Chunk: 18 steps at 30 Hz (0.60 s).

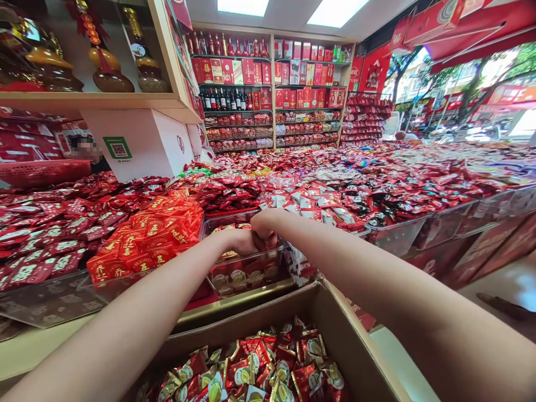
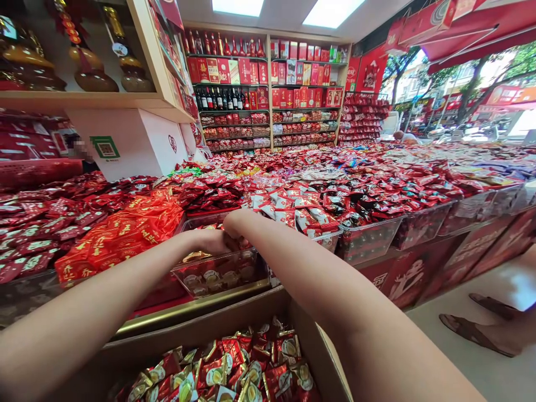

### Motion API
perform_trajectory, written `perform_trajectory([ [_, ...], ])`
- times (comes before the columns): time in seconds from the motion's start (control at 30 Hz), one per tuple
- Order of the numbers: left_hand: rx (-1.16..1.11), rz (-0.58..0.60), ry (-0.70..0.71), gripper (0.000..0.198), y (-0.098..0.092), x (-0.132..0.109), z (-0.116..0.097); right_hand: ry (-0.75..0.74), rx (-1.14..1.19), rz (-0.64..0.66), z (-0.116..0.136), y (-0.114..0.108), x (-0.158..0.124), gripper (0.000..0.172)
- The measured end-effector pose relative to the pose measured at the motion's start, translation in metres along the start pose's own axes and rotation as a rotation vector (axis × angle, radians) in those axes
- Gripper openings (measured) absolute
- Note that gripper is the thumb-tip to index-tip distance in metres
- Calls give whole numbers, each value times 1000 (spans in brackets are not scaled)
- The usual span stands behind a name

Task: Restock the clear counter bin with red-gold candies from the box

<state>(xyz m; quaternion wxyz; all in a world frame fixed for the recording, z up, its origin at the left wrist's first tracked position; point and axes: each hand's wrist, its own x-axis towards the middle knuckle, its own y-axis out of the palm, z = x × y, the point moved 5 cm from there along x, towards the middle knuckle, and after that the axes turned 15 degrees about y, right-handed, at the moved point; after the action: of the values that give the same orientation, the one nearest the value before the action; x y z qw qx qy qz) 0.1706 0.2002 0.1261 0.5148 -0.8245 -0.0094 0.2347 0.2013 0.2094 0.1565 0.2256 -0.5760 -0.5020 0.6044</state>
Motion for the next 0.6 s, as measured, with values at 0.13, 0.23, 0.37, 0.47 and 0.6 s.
perform_trajectory([
  [0.13, -31, -24, 33, 20, 2, 0, 4, 73, -30, 85, -4, 5, 2, 26],
  [0.23, -43, -71, 31, 13, 1, 0, 5, 97, -20, 120, -6, 8, 5, 27],
  [0.37, -38, -109, 2, 11, -4, -5, 7, 118, -10, 140, -6, 11, 7, 26],
  [0.47, -17, -116, -33, 8, -7, -12, 10, 129, -18, 150, -4, 12, 4, 23],
  [0.6, 22, -158, -47, 9, -11, -22, 11, 144, -37, 183, -1, 14, -1, 16],
])
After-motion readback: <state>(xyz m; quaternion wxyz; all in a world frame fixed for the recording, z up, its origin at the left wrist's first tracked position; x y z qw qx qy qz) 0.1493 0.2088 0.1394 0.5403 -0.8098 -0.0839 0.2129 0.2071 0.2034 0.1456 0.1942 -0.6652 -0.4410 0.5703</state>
